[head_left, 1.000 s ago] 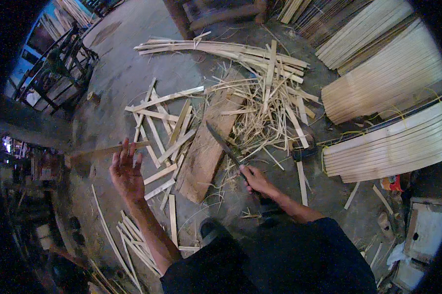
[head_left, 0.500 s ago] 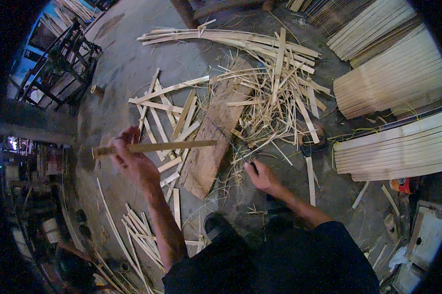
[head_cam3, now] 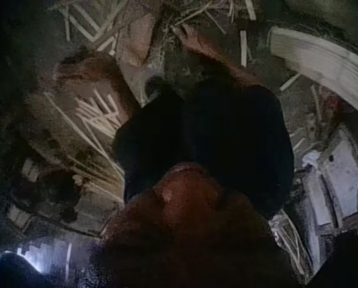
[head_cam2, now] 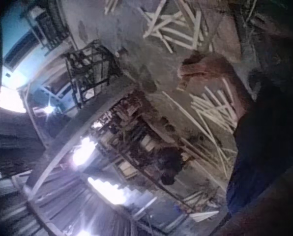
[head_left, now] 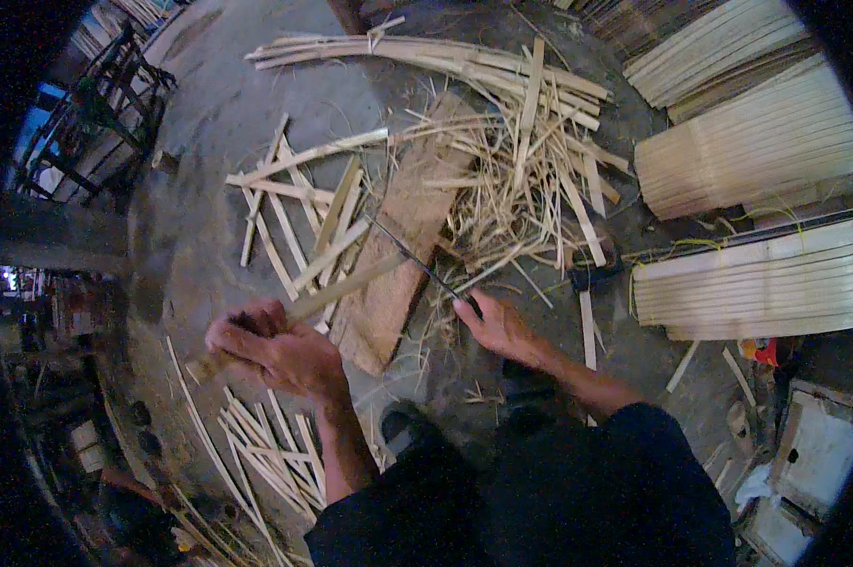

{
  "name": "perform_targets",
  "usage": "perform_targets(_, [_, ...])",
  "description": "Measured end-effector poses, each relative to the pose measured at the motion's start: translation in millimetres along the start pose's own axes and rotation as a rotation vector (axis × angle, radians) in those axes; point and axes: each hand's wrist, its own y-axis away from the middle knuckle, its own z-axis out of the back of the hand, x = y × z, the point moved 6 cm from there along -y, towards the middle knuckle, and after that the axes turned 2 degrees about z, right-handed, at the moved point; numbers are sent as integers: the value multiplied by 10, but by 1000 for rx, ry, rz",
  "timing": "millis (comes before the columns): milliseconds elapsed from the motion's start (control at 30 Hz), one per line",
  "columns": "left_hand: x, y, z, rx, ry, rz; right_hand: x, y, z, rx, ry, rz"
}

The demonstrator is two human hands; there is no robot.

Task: The person sits on the floor and uses a knife to split long bamboo strips into thinner pieces. They repeatedly pick up strips, split them on a wooden block, and place the finished pieces on the floor.

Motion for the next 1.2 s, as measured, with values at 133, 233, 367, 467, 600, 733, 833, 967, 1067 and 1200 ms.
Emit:
perform_targets(133, [-37, -8, 31, -89, -17, 52, 898, 185, -107, 246, -105, 110])
perform_targets(233, [11, -41, 111, -1, -92, 42, 714, 254, -196, 98, -122, 191])
perform_targets(367, [18, -61, 38, 20, -42, 43, 207, 111, -7, 47, 29, -91])
perform_targets(467, [66, -150, 98, 1, -40, 38, 574, 183, -83, 60, 35, 130])
perform_targets(600, [106, -195, 158, 102, -128, 26, 357, 76, -132, 136, -87, -70])
perform_targets(733, [81, -172, 117, 86, -25, 37, 242, 163, -23, 81, 50, -21])
perform_targets(833, [59, -170, 38, 117, 207, 75, 73, 187, -31, 3, 35, -47])
perform_targets(967, [-6, -176, -2, 225, -122, -248, 10, 187, 32, 125, 70, -100])
perform_targets(1067, [53, -228, 85, 209, 155, -13, 842, 220, -27, 257, 11, 18])
perform_targets(1200, [83, -140, 76, 163, 52, -10, 1207, 283, -13, 216, -76, 177])
